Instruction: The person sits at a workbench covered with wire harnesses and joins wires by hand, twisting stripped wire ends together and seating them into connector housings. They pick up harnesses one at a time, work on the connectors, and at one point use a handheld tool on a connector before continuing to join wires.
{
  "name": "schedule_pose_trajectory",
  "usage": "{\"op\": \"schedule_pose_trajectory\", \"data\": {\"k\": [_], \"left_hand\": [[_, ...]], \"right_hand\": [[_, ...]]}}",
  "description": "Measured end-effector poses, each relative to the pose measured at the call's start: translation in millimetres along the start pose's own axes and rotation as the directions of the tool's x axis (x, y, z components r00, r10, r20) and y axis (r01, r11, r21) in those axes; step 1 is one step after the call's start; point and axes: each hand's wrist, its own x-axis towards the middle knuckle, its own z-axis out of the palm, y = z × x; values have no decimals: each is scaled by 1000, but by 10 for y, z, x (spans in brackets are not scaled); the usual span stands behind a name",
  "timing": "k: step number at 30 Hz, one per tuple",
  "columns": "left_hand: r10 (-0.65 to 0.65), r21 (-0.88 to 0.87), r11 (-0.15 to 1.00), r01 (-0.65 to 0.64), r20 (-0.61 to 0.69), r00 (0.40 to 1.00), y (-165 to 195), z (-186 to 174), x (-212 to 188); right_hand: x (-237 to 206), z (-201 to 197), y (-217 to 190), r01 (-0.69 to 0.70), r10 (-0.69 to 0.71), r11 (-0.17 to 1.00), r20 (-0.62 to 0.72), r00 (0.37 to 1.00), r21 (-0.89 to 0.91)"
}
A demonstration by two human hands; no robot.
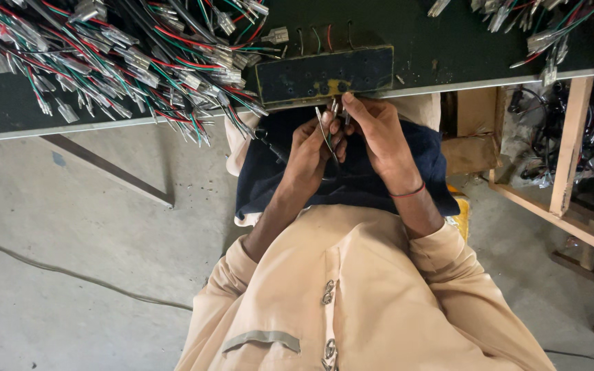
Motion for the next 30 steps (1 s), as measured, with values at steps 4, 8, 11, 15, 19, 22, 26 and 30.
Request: {"op": "schedule_pose_trajectory", "data": {"k": [4, 8, 11, 15, 19, 22, 26, 30], "left_hand": [[17, -44, 999, -21, -87, 996, 15, 25, 27], [10, -33, 999, -12, -52, 999, 56, 64, 24], [13, -30, 999, -13, -16, 1000, 67, 85, 13], [46, -1, 999, -46, -66, 997, -1, 123, 70], [123, 160, 983, -89, -214, 969, -41, 190, 136], [399, 701, 698, -148, -209, 893, 37, 262, 16], [559, 795, 546, -265, -110, 822, 169, 372, -284], [514, 811, 562, -162, -189, 837, 181, 422, -293]], "right_hand": [[-10, 1, -15, -48, 48, 999, -3, 999, 2], [-44, -36, -52, -26, 25, 1000, 130, 991, 6], [-49, -44, -66, -46, 41, 998, 134, 990, 39], [-56, -14, -59, -48, 46, 999, 89, 995, 26], [-73, 26, -40, -73, 73, 997, -5, 997, -21], [-56, 49, -31, -6, 7, 999, 20, 1000, -50], [-37, 90, -16, 32, -45, 976, -56, 997, -216], [-63, 152, 6, 47, -59, 991, -96, 994, -122]]}}
